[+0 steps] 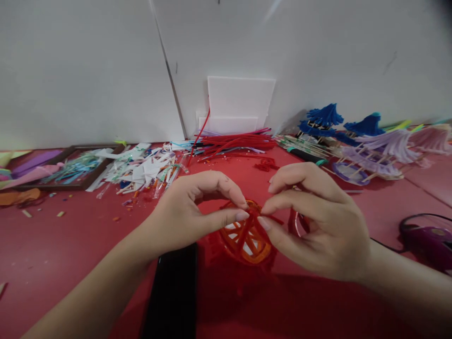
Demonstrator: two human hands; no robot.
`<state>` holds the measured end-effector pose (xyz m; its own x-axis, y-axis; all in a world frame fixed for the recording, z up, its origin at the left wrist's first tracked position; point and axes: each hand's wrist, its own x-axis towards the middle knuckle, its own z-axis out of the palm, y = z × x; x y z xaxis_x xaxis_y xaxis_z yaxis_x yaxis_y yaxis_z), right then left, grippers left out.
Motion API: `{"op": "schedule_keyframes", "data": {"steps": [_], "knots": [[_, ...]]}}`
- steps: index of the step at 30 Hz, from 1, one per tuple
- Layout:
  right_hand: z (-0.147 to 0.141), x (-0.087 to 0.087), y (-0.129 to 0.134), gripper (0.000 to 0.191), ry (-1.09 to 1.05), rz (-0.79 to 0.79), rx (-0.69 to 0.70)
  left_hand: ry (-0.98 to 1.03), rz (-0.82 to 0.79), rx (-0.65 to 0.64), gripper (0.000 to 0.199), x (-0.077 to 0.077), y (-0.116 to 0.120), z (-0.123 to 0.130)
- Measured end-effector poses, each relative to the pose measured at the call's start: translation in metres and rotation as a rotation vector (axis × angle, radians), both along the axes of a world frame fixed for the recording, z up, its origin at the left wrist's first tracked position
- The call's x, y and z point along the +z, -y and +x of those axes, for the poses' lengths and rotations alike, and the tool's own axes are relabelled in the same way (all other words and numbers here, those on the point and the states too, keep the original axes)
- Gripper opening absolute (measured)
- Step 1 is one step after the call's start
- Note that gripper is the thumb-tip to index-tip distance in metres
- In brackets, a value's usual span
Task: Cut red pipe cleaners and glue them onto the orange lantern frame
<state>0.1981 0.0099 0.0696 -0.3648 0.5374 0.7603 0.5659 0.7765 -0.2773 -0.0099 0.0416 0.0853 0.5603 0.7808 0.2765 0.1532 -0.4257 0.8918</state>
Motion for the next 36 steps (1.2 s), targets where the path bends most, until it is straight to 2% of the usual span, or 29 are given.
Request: {"op": "schedule_keyframes", "data": {"steps": [6, 12, 36], "knots": [[-0.003, 0.000, 0.002, 0.009, -0.011, 0.003, 0.019, -0.020, 0.021, 0.001, 0.011, -0.001, 0.002, 0.002], [-0.006, 0.002, 0.001, 0.012, 0.018, 0.104, 0.034, -0.023, 0.054, 0.003, 0.010, 0.000, 0.003, 0.002], [-0.006, -0.008, 0.002, 0.016, -0.054, 0.062, 0.033, -0.012, 0.084, -0.007, 0.009, -0.002, 0.001, 0.004]]}}
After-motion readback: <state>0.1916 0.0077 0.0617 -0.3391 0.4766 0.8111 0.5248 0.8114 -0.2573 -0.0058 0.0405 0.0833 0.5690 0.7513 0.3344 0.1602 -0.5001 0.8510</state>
